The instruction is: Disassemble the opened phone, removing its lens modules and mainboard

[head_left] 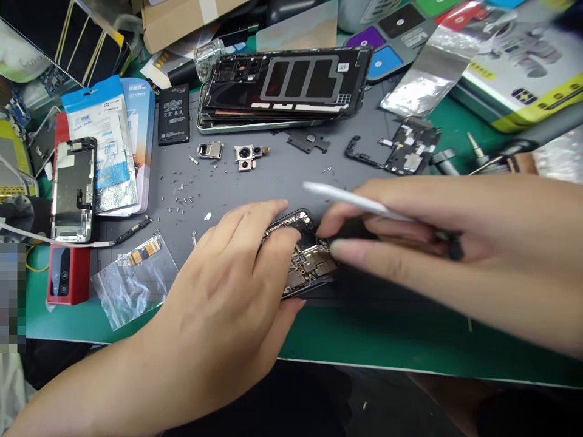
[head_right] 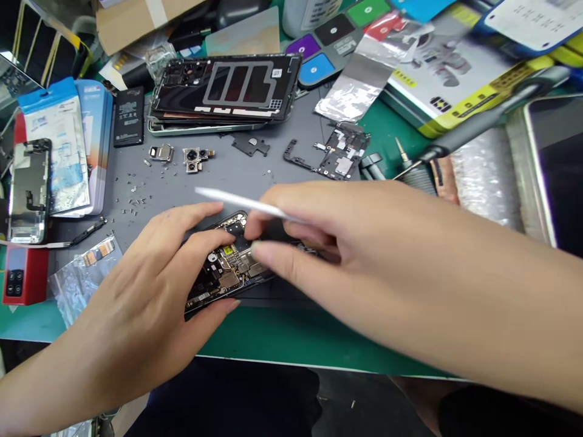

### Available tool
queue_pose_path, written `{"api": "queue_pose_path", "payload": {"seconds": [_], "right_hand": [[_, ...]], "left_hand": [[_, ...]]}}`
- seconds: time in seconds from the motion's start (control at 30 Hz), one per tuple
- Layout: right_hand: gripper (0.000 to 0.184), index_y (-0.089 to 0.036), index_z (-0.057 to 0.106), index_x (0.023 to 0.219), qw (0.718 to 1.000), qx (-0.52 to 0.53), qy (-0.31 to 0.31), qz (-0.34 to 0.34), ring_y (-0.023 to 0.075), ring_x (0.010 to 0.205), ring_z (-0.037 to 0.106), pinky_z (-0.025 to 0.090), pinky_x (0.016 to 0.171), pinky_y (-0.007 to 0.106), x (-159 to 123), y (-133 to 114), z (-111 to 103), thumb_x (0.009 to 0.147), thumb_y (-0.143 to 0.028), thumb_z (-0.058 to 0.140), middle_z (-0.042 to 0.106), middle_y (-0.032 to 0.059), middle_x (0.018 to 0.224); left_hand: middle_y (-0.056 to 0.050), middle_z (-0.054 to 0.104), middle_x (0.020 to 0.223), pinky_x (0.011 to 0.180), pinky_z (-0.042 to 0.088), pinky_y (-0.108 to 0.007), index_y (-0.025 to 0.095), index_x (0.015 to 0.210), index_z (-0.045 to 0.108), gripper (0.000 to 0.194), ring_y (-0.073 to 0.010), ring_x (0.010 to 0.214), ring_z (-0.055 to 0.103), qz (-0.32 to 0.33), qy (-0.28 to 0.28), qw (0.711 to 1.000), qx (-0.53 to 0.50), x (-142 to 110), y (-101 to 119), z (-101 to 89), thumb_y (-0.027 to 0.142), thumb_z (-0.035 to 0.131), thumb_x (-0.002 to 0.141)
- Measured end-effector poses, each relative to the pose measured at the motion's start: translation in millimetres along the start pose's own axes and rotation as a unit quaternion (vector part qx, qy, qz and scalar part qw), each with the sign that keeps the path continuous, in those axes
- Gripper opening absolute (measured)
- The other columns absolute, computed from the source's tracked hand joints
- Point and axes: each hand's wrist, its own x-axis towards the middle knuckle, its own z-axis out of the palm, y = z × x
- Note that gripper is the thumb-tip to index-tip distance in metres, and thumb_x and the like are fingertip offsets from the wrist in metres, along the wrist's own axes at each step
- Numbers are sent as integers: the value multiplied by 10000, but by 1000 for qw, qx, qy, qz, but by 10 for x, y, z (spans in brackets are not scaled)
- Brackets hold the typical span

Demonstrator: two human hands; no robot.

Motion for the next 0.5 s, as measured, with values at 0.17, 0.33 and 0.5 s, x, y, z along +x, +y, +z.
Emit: {"api": "queue_pose_path", "payload": {"seconds": [0.17,0.33,0.5], "right_hand": [[280,-466,667,1337,998,-39,-3,-50,166,676,696,487,498,327,-182,-33,122,1160,-602,499,787,-94,1038],[265,-450,655,1342,997,-34,-33,-66,204,899,811,558,559,361,-130,-7,116,1162,-542,483,821,-95,1158],[256,-443,688,1193,996,5,-44,-71,198,805,792,546,555,379,14,25,88,1170,-586,476,815,-108,1035]], "left_hand": [[-245,577,1660,1338,524,-621,61,1524,570,494,-400,1598,546,-1,14,999,33,-102,7,-2,332,678,1125],[-243,581,1657,1281,560,-668,109,1433,589,371,-418,1555,581,-13,12,1000,14,-114,-16,-65,294,670,1121],[-239,598,1645,1232,597,-675,152,1368,571,292,-415,1532,607,-20,2,1000,-5,-96,-25,-86,316,641,1136]]}}
